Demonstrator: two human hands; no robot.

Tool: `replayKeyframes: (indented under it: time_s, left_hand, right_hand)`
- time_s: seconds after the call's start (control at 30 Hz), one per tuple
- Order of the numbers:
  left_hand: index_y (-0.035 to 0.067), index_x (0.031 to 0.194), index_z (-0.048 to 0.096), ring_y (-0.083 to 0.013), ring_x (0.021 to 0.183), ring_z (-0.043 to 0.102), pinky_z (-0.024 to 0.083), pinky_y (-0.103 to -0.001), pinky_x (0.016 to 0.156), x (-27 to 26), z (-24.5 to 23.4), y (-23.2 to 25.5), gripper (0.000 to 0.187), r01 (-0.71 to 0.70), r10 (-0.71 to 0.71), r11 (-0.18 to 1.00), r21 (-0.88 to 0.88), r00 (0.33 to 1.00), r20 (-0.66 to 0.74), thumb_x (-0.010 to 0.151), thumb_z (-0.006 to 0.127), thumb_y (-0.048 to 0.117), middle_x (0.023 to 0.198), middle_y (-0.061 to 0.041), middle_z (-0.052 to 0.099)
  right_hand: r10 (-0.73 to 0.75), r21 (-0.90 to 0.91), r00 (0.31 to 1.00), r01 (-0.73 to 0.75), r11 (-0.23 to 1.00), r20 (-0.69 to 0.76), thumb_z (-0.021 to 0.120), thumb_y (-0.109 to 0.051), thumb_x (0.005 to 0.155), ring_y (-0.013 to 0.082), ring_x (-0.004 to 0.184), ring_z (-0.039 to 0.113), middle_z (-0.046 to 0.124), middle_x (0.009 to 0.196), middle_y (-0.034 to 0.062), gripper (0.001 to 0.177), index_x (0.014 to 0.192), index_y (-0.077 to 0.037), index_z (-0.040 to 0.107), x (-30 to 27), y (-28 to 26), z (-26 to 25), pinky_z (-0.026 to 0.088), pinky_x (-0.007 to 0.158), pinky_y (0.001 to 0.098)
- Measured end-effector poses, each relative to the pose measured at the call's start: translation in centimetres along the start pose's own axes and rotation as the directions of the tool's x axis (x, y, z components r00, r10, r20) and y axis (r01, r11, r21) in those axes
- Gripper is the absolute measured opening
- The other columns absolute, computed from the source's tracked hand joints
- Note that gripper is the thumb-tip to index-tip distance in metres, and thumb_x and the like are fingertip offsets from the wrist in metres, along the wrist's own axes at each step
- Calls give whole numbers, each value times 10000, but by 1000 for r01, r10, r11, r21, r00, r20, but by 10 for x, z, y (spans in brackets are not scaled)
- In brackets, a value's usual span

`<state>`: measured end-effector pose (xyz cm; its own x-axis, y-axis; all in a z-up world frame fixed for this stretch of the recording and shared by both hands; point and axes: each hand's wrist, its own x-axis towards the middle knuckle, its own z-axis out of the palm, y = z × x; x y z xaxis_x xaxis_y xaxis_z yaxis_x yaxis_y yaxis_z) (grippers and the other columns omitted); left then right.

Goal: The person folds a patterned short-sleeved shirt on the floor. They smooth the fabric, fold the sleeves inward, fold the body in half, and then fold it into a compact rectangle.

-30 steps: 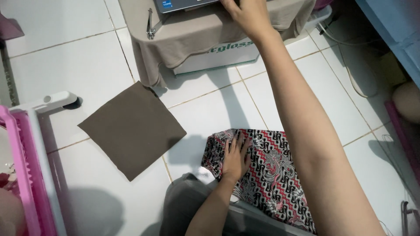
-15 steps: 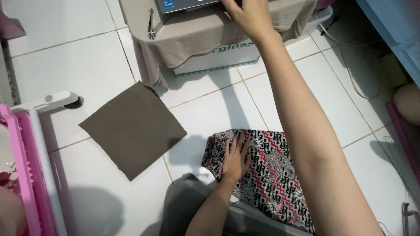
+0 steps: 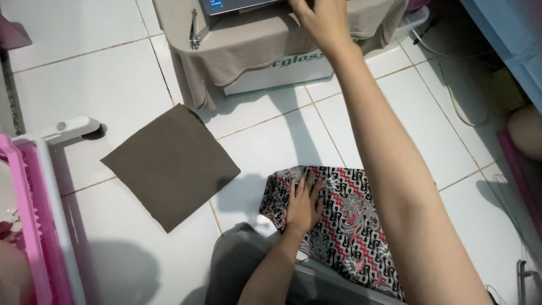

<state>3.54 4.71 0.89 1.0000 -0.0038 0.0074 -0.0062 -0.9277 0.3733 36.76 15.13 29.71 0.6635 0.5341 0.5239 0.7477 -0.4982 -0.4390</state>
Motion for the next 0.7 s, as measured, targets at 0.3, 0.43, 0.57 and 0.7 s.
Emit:
replayKeyframes:
  time_s: [0.3, 0.43, 0.57, 0.7]
  left_hand:
    - [76, 1516, 450, -335, 1595, 166, 78, -579, 1276, 0, -8, 1, 571, 4, 0, 998, -65, 998, 61, 1024, 479, 365, 1673, -162, 256]
    - [84, 1506, 459, -322, 1554, 224, 112, -567, 1245, -3, -21, 2, 610, -20, 11, 988, -150, 998, -62, 949, 561, 312, 1685, -155, 271]
    - [104, 1548, 429, -339, 1509, 273, 137, -590, 1211, -2, -19, 8, 659, -50, 13, 977, -206, 983, -181, 930, 560, 291, 1638, -161, 305]
    - [144, 1550, 414, -314, 1506, 291, 147, -586, 1218, -1, -30, 15, 667, -15, -4, 983, -182, 994, -105, 911, 553, 274, 1642, -144, 315]
  right_hand:
    - [175, -9, 956, -182, 983, -235, 518, -298, 1131, 384, 1623, 205, 183, 1739, 181, 612, 1637, -23, 312, -274, 20, 18, 187, 1337, 513]
    - [448, -324, 870, -372, 870, 205, 390, -399, 1094, 348, 1595, 126, 199, 1715, 175, 628, 1611, -57, 289, -433, 37, 35, 34, 1247, 638]
    - [397, -468, 839, -199, 861, 372, 384, -473, 1025, 277, 1582, 164, 257, 1692, 54, 642, 1588, -171, 330, -470, 48, 19, 47, 1227, 651]
    - [475, -565, 757, -172, 807, 449, 366, -562, 995, 264, 1553, 148, 225, 1683, 14, 722, 1611, -203, 247, -457, 81, -16, 18, 1201, 663]
